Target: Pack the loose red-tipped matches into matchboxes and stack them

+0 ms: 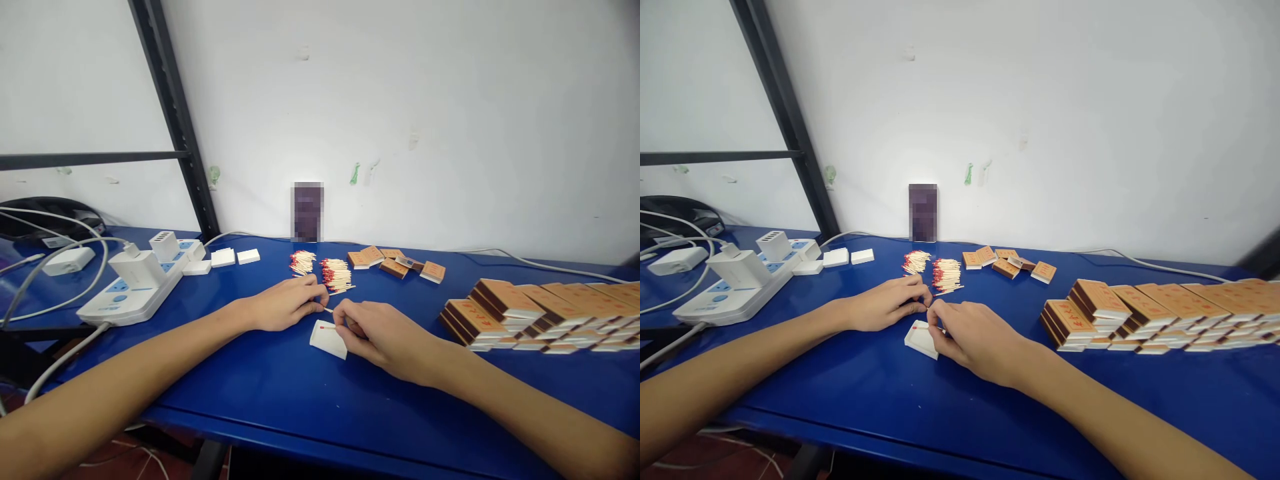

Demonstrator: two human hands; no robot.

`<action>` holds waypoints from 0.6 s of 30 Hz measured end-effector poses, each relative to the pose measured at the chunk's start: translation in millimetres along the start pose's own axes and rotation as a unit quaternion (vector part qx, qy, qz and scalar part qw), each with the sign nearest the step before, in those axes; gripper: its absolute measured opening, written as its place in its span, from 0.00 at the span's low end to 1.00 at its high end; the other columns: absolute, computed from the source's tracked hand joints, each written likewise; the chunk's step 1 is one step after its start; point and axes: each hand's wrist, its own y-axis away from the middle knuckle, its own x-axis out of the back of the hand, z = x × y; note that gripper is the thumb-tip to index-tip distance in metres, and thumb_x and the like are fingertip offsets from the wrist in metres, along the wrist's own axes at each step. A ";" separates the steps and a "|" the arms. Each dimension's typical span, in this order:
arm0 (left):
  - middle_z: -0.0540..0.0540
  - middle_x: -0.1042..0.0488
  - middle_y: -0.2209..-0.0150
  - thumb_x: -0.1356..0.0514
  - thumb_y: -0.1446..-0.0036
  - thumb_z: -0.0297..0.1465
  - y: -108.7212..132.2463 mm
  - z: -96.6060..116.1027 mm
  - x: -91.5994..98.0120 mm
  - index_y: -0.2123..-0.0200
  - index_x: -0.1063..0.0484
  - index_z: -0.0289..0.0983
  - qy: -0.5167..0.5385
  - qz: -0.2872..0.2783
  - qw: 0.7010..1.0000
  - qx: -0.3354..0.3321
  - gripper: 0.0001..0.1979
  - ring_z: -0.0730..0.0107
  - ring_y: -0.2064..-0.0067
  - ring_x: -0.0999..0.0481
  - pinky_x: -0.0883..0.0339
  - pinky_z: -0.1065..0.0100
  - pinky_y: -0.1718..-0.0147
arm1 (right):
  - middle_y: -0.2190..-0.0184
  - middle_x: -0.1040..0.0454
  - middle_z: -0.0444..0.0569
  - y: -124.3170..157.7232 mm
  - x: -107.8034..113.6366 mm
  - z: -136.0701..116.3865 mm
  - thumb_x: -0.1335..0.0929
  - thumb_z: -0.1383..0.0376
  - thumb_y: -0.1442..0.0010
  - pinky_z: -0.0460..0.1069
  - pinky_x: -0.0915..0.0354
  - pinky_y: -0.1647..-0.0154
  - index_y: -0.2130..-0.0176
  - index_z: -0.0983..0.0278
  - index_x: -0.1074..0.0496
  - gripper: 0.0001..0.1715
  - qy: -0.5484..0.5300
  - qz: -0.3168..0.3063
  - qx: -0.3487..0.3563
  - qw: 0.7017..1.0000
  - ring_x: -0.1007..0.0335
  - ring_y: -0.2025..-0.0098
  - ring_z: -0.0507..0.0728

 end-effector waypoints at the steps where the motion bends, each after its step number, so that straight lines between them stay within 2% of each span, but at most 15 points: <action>1: 0.47 0.35 0.62 0.53 0.32 0.32 0.1 0.1 -0.2 0.60 0.34 0.38 -0.004 -0.001 1.000 0.004 0.09 0.70 0.63 0.34 0.40 0.69 0.63 | 0.77 0.36 0.40 -0.8 -0.1 1.4 0.40 0.67 0.35 0.47 0.50 0.74 0.65 0.60 0.40 0.04 0.000 0.004 -0.006 1.000 0.45 0.78 0.51; 7: 0.47 0.36 0.63 0.52 0.32 0.34 -0.7 0.9 -4.6 0.61 0.34 0.37 -0.001 0.016 1.000 0.020 0.10 0.68 0.61 0.34 0.40 0.68 0.61 | 0.78 0.36 0.40 -8.3 -1.6 19.7 0.41 0.65 0.35 0.46 0.50 0.75 0.66 0.61 0.40 0.06 -0.009 0.050 -0.065 0.997 0.45 0.78 0.50; 11: 0.47 0.34 0.61 0.50 0.33 0.36 -0.3 1.3 -3.2 0.59 0.34 0.37 0.010 0.035 0.999 0.022 0.10 0.69 0.61 0.33 0.39 0.68 0.61 | 0.77 0.34 0.42 -14.1 -4.9 30.3 0.41 0.63 0.34 0.46 0.50 0.76 0.65 0.62 0.38 0.08 0.001 0.047 -0.092 0.995 0.44 0.78 0.51; 15: 0.48 0.32 0.64 0.51 0.35 0.33 2.5 0.2 4.3 0.61 0.35 0.37 -0.014 0.037 0.999 0.019 0.08 0.69 0.64 0.33 0.40 0.67 0.63 | 0.76 0.31 0.43 -21.5 -7.3 28.2 0.41 0.63 0.34 0.47 0.49 0.75 0.63 0.62 0.37 0.07 0.022 0.039 -0.097 0.994 0.41 0.77 0.51; 18: 0.50 0.33 0.68 0.48 0.39 0.32 4.9 -1.3 8.7 0.60 0.35 0.37 -0.035 0.030 0.998 0.038 0.06 0.70 0.67 0.34 0.41 0.68 0.66 | 0.73 0.29 0.46 -25.5 -7.6 25.4 0.42 0.63 0.33 0.47 0.47 0.72 0.62 0.63 0.35 0.09 0.043 0.039 -0.089 0.994 0.37 0.74 0.53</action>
